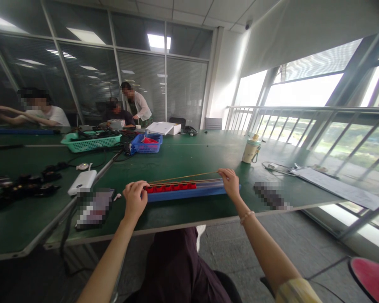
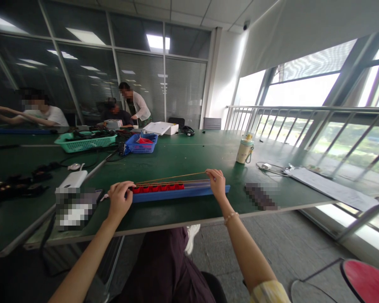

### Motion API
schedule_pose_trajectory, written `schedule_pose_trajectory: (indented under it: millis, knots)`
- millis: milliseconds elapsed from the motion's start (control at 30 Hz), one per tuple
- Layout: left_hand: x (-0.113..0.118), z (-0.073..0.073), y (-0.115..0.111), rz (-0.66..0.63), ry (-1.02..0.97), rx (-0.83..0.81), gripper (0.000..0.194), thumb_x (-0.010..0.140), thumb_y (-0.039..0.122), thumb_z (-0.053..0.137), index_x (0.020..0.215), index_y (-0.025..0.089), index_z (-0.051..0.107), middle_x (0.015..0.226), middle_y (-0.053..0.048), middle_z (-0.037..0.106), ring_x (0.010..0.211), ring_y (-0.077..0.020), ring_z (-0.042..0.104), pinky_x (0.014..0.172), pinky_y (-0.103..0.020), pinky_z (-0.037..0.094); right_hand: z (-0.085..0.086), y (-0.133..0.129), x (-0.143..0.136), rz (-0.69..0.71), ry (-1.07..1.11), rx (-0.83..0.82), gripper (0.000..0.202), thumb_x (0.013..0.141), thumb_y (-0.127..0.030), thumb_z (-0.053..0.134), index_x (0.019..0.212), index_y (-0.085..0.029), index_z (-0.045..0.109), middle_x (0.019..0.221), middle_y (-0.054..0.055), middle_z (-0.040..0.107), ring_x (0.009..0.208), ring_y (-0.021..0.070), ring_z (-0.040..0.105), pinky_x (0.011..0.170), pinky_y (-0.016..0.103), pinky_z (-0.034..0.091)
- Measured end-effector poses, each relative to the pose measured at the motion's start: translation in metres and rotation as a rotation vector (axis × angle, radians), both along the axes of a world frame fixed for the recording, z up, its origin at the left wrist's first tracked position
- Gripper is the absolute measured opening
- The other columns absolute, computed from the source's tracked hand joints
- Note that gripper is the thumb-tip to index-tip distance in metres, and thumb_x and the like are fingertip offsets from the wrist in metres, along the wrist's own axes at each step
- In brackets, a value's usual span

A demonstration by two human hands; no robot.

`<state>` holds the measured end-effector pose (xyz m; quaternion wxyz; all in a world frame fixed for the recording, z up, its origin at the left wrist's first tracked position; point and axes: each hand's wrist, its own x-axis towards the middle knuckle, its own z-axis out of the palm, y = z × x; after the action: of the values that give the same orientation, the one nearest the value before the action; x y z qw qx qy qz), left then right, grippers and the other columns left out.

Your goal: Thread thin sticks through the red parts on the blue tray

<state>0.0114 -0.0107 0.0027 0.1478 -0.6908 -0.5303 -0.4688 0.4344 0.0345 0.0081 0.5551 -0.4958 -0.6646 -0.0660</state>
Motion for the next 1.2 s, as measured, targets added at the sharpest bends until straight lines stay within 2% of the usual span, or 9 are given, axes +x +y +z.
schedule_pose_trajectory:
  millis: [100, 200, 400, 567, 967, 1200]
  knots:
    - [0.000, 0.001, -0.001, 0.003, 0.005, 0.005, 0.028, 0.084, 0.009, 0.047, 0.094, 0.024, 0.069, 0.109, -0.004, 0.072, 0.107, -0.0268, 0.054, 0.093, -0.043, 0.038, -0.001, 0.015, 0.011, -0.011, 0.077, -0.026, 0.033, 0.093, -0.041, 0.051, 0.090, -0.020, 0.075, 0.089, 0.006, 0.074, 0.084, 0.0215, 0.061, 0.082, 0.034, 0.045]
    - [0.001, 0.001, -0.001, 0.005, 0.010, 0.011, 0.027, 0.084, 0.010, 0.047, 0.094, 0.024, 0.068, 0.108, -0.003, 0.072, 0.107, -0.0270, 0.053, 0.093, -0.043, 0.038, -0.009, 0.030, 0.019, 0.000, 0.217, -0.079, 0.036, 0.090, -0.045, 0.052, 0.091, -0.019, 0.076, 0.088, 0.007, 0.074, 0.084, 0.0218, 0.063, 0.079, 0.033, 0.046]
    - [0.000, 0.001, -0.001, 0.006, 0.010, -0.003, 0.028, 0.084, 0.009, 0.047, 0.094, 0.024, 0.068, 0.108, -0.003, 0.071, 0.108, -0.0269, 0.053, 0.093, -0.043, 0.037, -0.020, 0.057, 0.024, -0.003, 0.400, -0.231, 0.043, 0.081, -0.054, 0.056, 0.089, -0.017, 0.077, 0.082, 0.008, 0.076, 0.082, 0.0236, 0.066, 0.081, 0.034, 0.048]
    - [0.000, 0.001, -0.001, 0.002, -0.008, 0.000, 0.027, 0.085, 0.010, 0.046, 0.092, 0.024, 0.068, 0.105, -0.003, 0.072, 0.107, -0.0270, 0.054, 0.093, -0.043, 0.038, -0.020, 0.057, 0.027, -0.009, 0.336, -0.317, 0.045, 0.079, -0.054, 0.056, 0.089, -0.016, 0.078, 0.079, 0.009, 0.075, 0.080, 0.0243, 0.066, 0.077, 0.033, 0.048]
    - [-0.002, 0.000, 0.000, -0.006, -0.002, -0.004, 0.025, 0.086, 0.012, 0.046, 0.090, 0.024, 0.068, 0.105, -0.003, 0.072, 0.106, -0.0268, 0.055, 0.093, -0.043, 0.038, -0.026, 0.055, 0.027, -0.093, 0.167, -0.347, 0.039, 0.083, -0.042, 0.049, 0.092, -0.018, 0.078, 0.085, 0.008, 0.076, 0.080, 0.0228, 0.066, 0.076, 0.032, 0.047]
    - [-0.001, 0.002, -0.002, -0.014, -0.022, 0.003, 0.025, 0.085, 0.011, 0.046, 0.089, 0.024, 0.067, 0.103, -0.004, 0.073, 0.105, -0.0263, 0.055, 0.093, -0.043, 0.038, -0.026, 0.057, 0.030, -0.119, 0.058, -0.400, 0.027, 0.077, -0.033, 0.055, 0.083, -0.022, 0.080, 0.089, 0.005, 0.076, 0.076, 0.0196, 0.063, 0.072, 0.030, 0.046]
